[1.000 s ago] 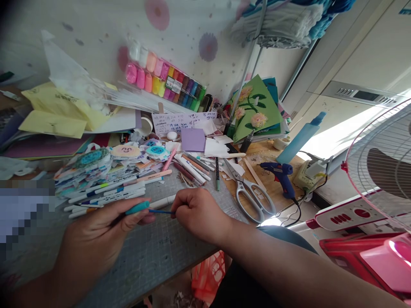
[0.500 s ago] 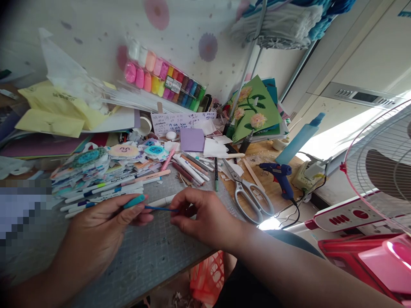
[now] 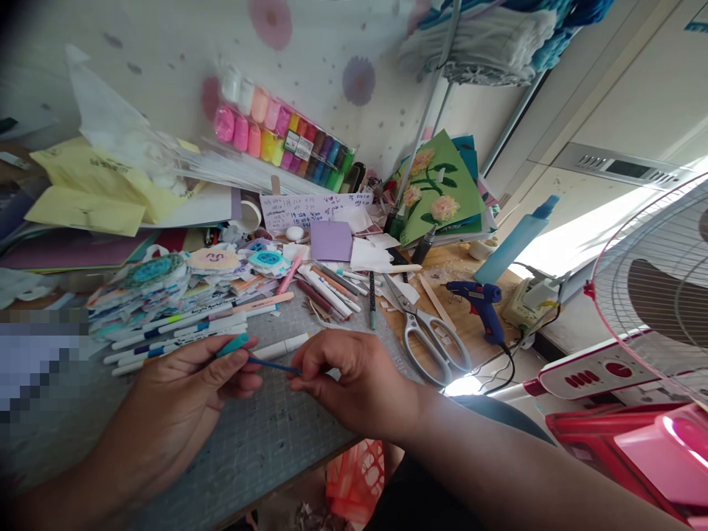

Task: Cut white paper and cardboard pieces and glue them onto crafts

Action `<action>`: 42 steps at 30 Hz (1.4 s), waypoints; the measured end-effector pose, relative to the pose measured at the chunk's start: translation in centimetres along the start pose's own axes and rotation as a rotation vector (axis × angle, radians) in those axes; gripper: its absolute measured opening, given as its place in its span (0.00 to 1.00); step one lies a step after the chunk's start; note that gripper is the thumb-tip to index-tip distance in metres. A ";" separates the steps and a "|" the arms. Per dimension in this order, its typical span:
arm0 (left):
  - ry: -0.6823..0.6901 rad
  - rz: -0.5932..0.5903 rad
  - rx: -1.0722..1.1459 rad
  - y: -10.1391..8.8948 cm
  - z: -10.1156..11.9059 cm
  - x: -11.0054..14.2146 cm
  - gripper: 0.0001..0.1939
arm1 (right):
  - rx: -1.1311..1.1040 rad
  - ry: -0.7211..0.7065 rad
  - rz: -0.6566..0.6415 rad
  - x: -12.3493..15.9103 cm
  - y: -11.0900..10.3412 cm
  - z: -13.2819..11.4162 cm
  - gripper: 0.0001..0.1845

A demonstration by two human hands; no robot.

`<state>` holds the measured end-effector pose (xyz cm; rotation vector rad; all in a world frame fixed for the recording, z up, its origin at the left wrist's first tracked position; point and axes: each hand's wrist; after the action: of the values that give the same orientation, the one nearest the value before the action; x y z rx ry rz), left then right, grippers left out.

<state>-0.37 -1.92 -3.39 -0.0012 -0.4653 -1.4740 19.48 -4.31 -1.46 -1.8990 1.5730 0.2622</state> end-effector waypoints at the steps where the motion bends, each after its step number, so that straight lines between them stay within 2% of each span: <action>1: -0.005 0.003 0.020 0.1 0.1 -0.1 0.13 | -0.036 0.017 0.010 0.1 -0.1 -0.1 0.10; 5: -0.021 0.005 0.046 0.1 0.5 -0.3 0.12 | -0.145 0.094 0.033 0.3 -0.5 -0.2 0.11; 9: -0.019 -0.021 0.037 -0.1 0.3 -0.4 0.12 | -0.046 0.170 0.052 0.4 -0.9 0.0 0.08; 11: -0.025 -0.034 0.029 -0.1 0.1 -0.4 0.13 | 0.044 0.129 0.038 0.4 -0.8 0.2 0.06; 14: -0.062 -0.057 0.006 0.0 0.0 -0.1 0.13 | 0.140 -0.021 -0.012 0.3 -0.7 0.1 0.03; 16: -0.077 -0.079 -0.014 0.0 -0.1 0.0 0.12 | 0.167 -0.092 -0.043 0.2 -0.5 -0.1 0.05; 19: -0.067 -0.102 -0.043 -0.1 -0.1 0.0 0.11 | 0.171 -0.114 -0.076 0.0 -0.6 -0.4 0.08; 22: -0.048 -0.109 -0.053 -0.2 -0.2 -0.1 0.10 | 0.147 -0.066 -0.074 0.0 -0.8 -0.5 0.09; 29: -0.020 -0.081 -0.043 -0.3 0.0 -0.5 0.10 | -0.065 0.120 -0.057 0.9 -2.0 -0.4 0.09; 36: -0.009 -0.108 -0.059 -0.3 -0.2 -0.5 0.09 | -0.031 0.267 -0.025 1.8 -2.6 -0.5 0.09; 39: 0.020 -0.111 -0.090 -0.3 -0.4 -0.5 0.09 | 0.058 0.313 -0.156 1.6 -3.0 -0.7 0.07; 42: 0.040 -0.111 -0.145 -0.2 -0.4 -0.4 0.10 | 0.244 0.200 -0.359 1.5 -3.4 -0.9 0.09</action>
<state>-0.50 -1.66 -3.92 -0.0619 -0.3291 -1.6118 22.83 -5.80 -0.42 -2.0113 1.2838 -0.2699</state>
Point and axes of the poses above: each hand's wrist, its own x-axis away from the middle knuckle, its own y-axis out of the palm, z = x × y, and after that the axes turned 6 degrees about z, right-handed
